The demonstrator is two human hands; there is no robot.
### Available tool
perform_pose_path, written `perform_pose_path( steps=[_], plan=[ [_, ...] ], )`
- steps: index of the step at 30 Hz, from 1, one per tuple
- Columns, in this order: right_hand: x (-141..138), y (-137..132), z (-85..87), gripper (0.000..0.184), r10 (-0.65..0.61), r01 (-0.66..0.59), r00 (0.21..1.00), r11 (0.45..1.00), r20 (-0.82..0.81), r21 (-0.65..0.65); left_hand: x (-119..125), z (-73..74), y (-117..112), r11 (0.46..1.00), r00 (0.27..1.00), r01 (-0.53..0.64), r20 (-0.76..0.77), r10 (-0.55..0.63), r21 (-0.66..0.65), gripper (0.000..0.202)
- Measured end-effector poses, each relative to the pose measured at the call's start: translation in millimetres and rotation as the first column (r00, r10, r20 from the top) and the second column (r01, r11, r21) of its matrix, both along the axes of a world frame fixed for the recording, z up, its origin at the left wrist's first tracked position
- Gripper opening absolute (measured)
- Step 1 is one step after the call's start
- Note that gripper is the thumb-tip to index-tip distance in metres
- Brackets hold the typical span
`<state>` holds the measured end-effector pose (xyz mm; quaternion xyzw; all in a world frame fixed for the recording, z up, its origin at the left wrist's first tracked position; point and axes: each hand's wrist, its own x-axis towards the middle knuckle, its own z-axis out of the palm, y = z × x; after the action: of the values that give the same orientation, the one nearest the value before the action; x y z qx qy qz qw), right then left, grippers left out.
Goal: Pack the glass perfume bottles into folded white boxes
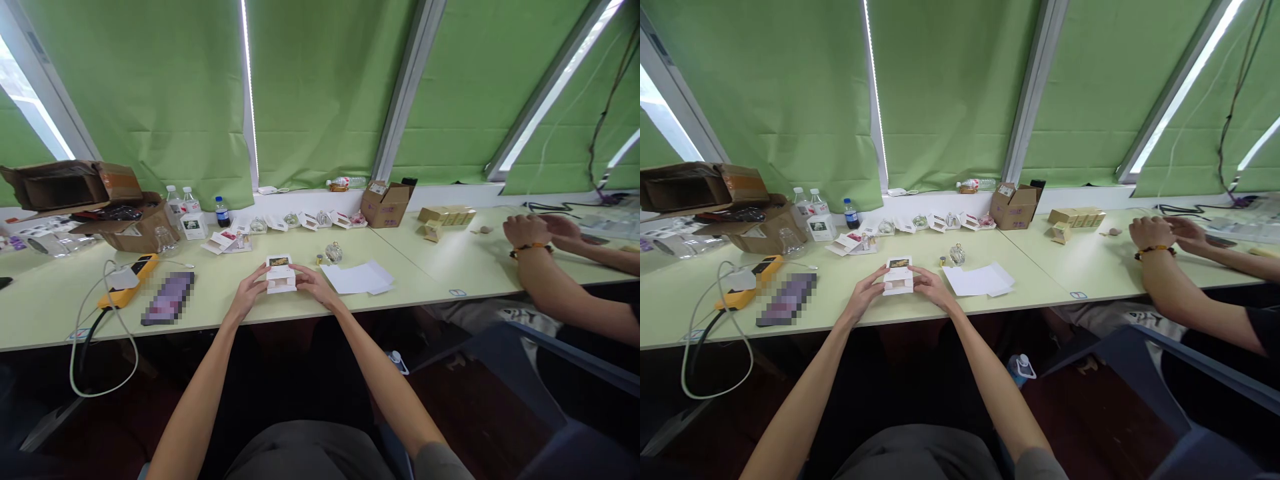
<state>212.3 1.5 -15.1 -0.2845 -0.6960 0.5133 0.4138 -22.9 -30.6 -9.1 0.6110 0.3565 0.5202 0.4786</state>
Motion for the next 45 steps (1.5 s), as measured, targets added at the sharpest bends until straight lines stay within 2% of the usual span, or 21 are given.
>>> perform_pose_path(
  steps=[3, 6, 10, 18, 24, 30, 39, 45],
  plan=[
    [0, -1, 1.0, 0.068, 0.053, -0.053, 0.999, 0.999, -0.001, -0.004, -1, -0.8, 1, 0.999, 0.999, 0.046, 0.030, -0.046, -0.012, 0.055],
    [0, -6, 3.6, 0.073, 0.040, -0.041, 0.999, 0.999, 0.033, 0.017, 0, -0.4, -1, 0.998, 0.998, 0.068, -0.012, -0.068, 0.004, 0.063],
    [-1, -10, 7.0, 0.065, -0.008, 0.006, 0.997, 1.000, 0.073, 0.030, 3, 1.1, -3, 0.997, 0.997, 0.057, -0.060, -0.054, 0.043, 0.060],
    [-2, -10, 7.4, 0.059, -0.026, 0.025, 0.997, 1.000, 0.067, 0.013, 4, -2.5, -1, 0.999, 0.999, 0.008, -0.043, -0.006, 0.047, 0.047],
    [-2, -11, 8.5, 0.056, -0.008, 0.008, 0.999, 1.000, 0.040, -0.009, 5, -1.6, -2, 0.999, 0.998, -0.026, -0.064, 0.027, 0.020, 0.050],
    [-1, -10, 7.7, 0.056, -0.004, 0.004, 1.000, 1.000, 0.026, 0.003, 4, -2.7, 0, 0.999, 0.998, -0.007, -0.059, 0.009, 0.050, 0.048],
    [0, -7, 6.5, 0.056, 0.023, -0.025, 0.999, 0.998, 0.036, 0.055, 2, -2.7, -1, 1.000, 0.996, 0.030, -0.085, -0.030, 0.006, 0.062],
    [-1, -5, 3.0, 0.054, -0.021, 0.018, 0.998, 0.999, 0.054, 0.048, 2, -0.8, -1, 0.999, 0.993, 0.035, -0.115, -0.035, 0.004, 0.065]
  ],
)
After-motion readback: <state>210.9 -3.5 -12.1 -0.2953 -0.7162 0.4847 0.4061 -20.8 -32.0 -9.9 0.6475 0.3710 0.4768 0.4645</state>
